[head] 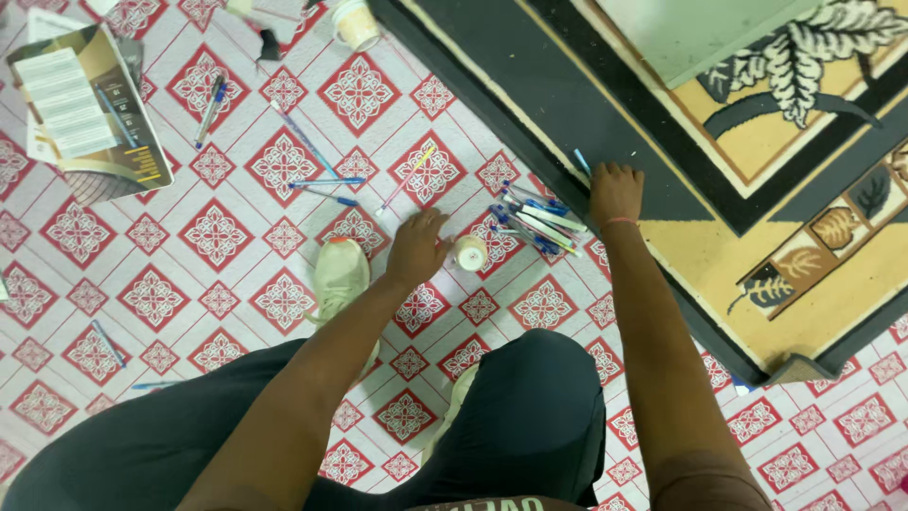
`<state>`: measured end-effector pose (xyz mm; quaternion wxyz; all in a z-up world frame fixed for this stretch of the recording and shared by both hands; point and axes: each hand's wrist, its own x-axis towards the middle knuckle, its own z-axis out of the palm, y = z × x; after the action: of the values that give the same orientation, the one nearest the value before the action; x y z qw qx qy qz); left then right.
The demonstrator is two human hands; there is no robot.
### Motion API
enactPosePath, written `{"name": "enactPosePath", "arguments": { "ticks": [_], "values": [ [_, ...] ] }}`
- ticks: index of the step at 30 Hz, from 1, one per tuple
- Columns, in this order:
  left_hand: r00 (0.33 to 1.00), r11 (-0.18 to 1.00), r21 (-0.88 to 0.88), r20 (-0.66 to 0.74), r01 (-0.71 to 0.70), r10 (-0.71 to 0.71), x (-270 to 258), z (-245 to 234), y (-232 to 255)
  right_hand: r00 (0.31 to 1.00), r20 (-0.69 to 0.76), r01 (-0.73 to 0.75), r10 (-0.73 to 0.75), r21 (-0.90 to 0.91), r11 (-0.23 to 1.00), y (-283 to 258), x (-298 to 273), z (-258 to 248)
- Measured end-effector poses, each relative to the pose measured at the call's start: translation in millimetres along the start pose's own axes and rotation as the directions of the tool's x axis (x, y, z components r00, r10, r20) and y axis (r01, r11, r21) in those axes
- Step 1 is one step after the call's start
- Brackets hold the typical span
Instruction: The person picks up various items from the floor, including pens, cups, and papers, and places them onto a shelf and into a cabinet.
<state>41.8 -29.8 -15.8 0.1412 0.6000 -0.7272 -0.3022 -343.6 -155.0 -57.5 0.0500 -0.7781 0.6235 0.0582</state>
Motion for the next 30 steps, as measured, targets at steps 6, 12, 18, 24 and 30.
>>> {"name": "enactPosePath", "arguments": {
  "ticks": [6,12,18,24,30],
  "values": [
    [0.961,0.927,0.282,-0.199,0.246,-0.194,5,-40,-93,0.969,0.010,0.239,-0.246,0.202,0.950,-66,4,7],
    [0.951,0.814,0.496,-0.216,0.301,-0.221,2,-59,-170,0.908,-0.133,0.410,-0.397,0.091,0.908,-104,24,-26],
    [0.977,0.831,0.515,-0.135,0.211,-0.164,6,-55,-174,0.796,0.036,0.589,-0.604,0.183,0.787,-200,79,-52],
    [0.969,0.879,0.409,-0.109,0.246,-0.221,10,-58,-177,0.732,0.317,0.451,-0.603,0.439,0.777,-289,95,-28],
    [0.983,0.880,0.444,-0.009,0.169,-0.184,13,-59,-181,0.690,0.237,0.652,-0.683,0.204,0.730,-289,91,1]
  ]
}}
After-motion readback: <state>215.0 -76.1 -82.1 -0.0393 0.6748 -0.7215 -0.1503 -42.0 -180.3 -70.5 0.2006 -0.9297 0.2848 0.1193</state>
